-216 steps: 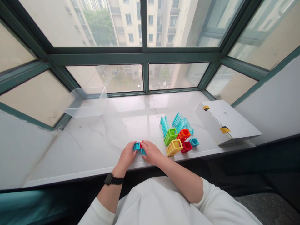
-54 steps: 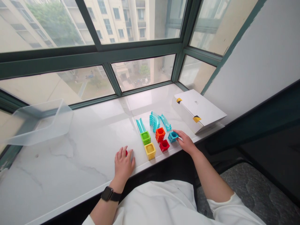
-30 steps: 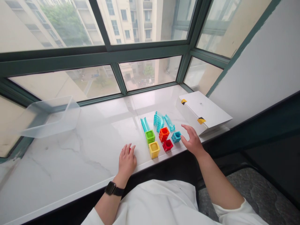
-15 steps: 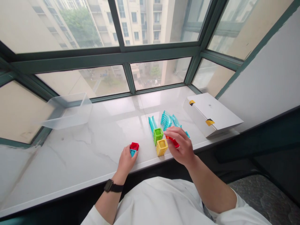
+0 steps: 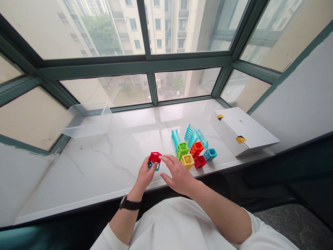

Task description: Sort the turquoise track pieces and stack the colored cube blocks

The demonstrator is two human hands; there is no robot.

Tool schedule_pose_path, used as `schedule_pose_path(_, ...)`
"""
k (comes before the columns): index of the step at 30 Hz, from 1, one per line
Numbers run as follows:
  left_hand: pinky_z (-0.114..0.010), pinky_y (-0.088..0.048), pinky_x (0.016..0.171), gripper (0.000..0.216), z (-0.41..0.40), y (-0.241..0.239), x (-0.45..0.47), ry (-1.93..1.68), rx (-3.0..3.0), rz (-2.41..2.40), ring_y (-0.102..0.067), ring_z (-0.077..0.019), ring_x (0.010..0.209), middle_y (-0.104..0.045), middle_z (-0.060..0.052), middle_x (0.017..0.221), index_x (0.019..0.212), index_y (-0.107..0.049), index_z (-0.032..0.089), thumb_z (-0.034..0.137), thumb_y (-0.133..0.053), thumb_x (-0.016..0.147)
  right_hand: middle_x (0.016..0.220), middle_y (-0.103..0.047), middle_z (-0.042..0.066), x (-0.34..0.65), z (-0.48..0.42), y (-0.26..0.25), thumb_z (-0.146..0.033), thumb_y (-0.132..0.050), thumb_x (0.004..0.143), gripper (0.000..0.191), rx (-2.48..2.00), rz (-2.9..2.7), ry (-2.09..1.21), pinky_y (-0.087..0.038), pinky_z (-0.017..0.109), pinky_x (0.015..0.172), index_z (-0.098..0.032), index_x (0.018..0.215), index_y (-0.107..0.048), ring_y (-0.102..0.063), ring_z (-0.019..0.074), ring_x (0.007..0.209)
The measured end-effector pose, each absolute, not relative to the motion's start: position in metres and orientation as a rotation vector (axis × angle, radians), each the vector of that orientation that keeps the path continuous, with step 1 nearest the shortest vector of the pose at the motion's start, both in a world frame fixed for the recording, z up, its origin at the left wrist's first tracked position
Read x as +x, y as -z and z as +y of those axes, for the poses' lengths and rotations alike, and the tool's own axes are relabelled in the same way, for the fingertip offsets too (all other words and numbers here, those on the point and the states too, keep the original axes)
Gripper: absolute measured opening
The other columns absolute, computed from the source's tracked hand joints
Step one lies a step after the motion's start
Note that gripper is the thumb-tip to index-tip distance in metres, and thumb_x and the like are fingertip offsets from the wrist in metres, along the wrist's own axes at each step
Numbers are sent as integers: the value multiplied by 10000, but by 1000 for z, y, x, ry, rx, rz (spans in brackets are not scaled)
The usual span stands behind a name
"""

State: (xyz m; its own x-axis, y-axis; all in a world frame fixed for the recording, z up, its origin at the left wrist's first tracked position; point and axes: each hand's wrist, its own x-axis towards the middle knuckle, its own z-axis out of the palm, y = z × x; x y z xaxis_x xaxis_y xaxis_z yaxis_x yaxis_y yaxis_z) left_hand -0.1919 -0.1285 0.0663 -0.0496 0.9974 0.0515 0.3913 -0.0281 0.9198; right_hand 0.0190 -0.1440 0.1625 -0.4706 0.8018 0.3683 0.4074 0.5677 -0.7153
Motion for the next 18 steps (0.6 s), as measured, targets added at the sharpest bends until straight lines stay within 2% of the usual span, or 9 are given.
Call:
schedule_pose_path(4, -471, -519, 1104, 568, -146, -92, -193, -1192, 1401, 1153, -621, -294, 1311, -609, -151, 1468, 1507, -478, 230, 469, -619, 1012, 1579, -474, 149, 12, -138, -151, -311, -665, 988, 750, -1065, -1903, -795, -500, 613, 1158, -325, 1644, -302, -496, 336, 1444)
schedule_pose_path(6, -486, -501, 1144, 585, -155, -106, -191, -1209, 1399, 1042, -578, -311, 1378, -561, -153, 1535, 1536, -462, 250, 444, -636, 1012, 1546, -514, 135, 11, -135, -155, -321, -644, 1008, 693, -1038, -1846, -898, -555, 559, 1112, -327, 1630, -340, -553, 306, 1395)
schedule_pose_path(8, -492, -490, 1165, 585, -161, -118, -190, -1226, 1412, 979, -555, -320, 1405, -545, -151, 1555, 1539, -472, 257, 421, -653, 1008, 1467, -589, 113, 11, -134, -162, -299, -639, 1008, 599, -996, -1816, -983, -587, 508, 1076, -319, 1573, -442, -623, 274, 1309)
schedule_pose_path(12, -489, -513, 1148, 597, -161, -125, -188, -1244, 1405, 962, -562, -328, 1396, -548, -154, 1553, 1539, -488, 243, 412, -672, 997, 1311, -676, 75, 13, -135, -178, -265, -702, 955, 447, -967, -1788, -984, -620, 454, 1004, -296, 1389, -602, -690, 245, 1146)
schedule_pose_path(18, -437, -592, 1000, 653, -149, -110, -189, -1128, 1482, 1186, -660, -268, 1216, -615, -129, 1449, 1590, -391, 279, 408, -646, 1002, 1272, -678, 78, 23, -141, -197, -256, -726, 943, 427, -934, -1726, -712, -622, 463, 988, -308, 1346, -594, -661, 270, 1176)
